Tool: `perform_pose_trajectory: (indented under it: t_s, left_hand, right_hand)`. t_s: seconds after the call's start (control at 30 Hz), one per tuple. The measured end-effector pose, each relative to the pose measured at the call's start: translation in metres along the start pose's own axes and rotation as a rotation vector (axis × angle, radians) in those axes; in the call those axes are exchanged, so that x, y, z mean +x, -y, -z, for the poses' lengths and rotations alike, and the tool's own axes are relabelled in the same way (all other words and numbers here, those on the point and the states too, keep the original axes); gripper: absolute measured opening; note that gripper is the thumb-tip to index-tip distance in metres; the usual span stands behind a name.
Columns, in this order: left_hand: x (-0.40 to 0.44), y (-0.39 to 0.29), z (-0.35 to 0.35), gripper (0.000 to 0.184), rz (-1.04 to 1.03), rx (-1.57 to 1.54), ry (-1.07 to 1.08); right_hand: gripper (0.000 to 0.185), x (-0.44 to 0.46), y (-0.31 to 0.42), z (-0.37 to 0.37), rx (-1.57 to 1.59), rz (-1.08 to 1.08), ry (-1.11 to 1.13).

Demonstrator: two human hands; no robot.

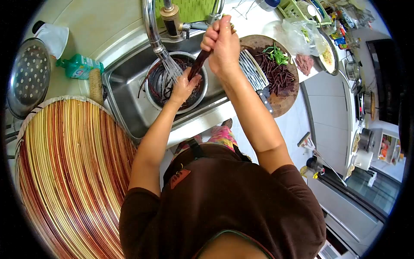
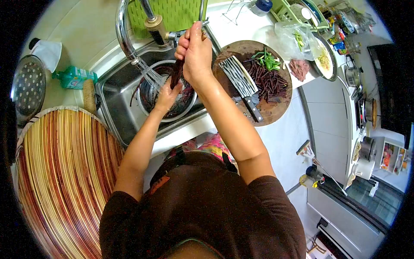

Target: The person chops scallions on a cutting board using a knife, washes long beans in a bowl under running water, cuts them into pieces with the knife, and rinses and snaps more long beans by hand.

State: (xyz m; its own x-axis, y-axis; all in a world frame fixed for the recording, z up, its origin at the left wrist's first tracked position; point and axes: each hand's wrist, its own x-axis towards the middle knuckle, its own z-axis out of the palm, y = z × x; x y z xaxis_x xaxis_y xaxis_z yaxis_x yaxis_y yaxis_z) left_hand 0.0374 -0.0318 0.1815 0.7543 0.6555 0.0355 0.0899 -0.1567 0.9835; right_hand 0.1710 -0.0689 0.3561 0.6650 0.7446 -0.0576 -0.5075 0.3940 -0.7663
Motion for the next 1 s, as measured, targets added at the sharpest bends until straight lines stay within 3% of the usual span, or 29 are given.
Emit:
perform_pose_trajectory:
  t_s: [0.1, 0.13, 0.17, 0.2, 0.27, 0.3, 0.33, 0.37, 0.43, 0.47, 0.57, 0.6, 0.7, 0.77, 0.97, 1.0]
  left_hand:
    - [-0.013, 0.076, 0.008, 0.038, -0.017, 0.453, -0.087]
    - [-0.017, 0.027, 0.022, 0.048, 0.37, 0.388, 0.15]
    - [-0.025, 0.048, 0.026, 0.049, 0.36, 0.414, 0.117]
    - [-0.035, 0.087, 0.035, 0.05, 0.346, 0.439, 0.082]
    - [-0.041, 0.125, 0.049, 0.056, 0.289, 0.586, 0.059]
    - [-0.044, 0.133, 0.054, 0.063, 0.249, 0.708, 0.074]
    - [-0.046, 0.131, 0.055, 0.071, 0.209, 0.831, 0.088]
    - [-0.048, 0.127, 0.057, 0.08, 0.334, 0.831, 0.121]
    - [-0.044, 0.103, 0.063, 0.101, 0.576, 0.826, 0.183]
    - [-0.043, 0.118, 0.069, 0.117, 0.545, 0.706, 0.178]
    - [-0.042, 0.094, 0.076, 0.113, 0.248, 0.199, 0.066]
    - [-0.04, 0.056, 0.071, 0.11, 0.315, 0.164, 0.022]
    - [-0.031, 0.006, 0.062, 0.104, 0.322, 0.142, 0.189]
    - [-0.028, -0.015, 0.053, 0.09, 0.301, -0.196, 0.148]
    - [-0.022, -0.009, 0.02, 0.018, 0.372, -0.3, 0.079]
    - [-0.02, -0.007, 0.021, 0.019, 0.372, -0.207, 0.123]
  right_hand:
    - [0.041, -0.002, 0.033, -0.017, 0.047, 0.118, 0.042]
    - [0.042, 0.0, 0.042, -0.018, 0.062, 0.141, 0.054]
    - [0.042, 0.001, 0.049, -0.019, 0.136, 0.159, 0.091]
    - [0.028, 0.003, 0.053, -0.018, 0.203, 0.15, 0.123]
    - [0.027, 0.001, 0.055, -0.025, 0.152, 0.191, 0.154]
    - [0.041, -0.008, 0.05, -0.034, 0.033, 0.235, 0.147]
    - [0.037, -0.013, 0.045, -0.039, -0.048, 0.25, 0.119]
    - [0.029, -0.014, 0.03, -0.036, -0.096, 0.234, 0.109]
    - [0.034, -0.025, -0.007, -0.027, -0.268, 0.129, 0.074]
    - [0.033, -0.03, -0.031, -0.018, -0.337, 0.103, 0.09]
    - [0.023, -0.032, -0.121, 0.034, -0.593, -0.036, 0.1]
    - [0.022, -0.036, -0.144, 0.046, -0.578, -0.075, 0.087]
    - [0.02, -0.048, -0.163, 0.042, -0.222, -0.261, 0.033]
    - [0.028, -0.045, -0.149, 0.032, -0.111, -0.25, 0.019]
    - [0.034, -0.017, -0.073, 0.006, 0.066, -0.193, 0.044]
    - [0.035, -0.011, -0.055, 0.004, 0.072, -0.169, 0.018]
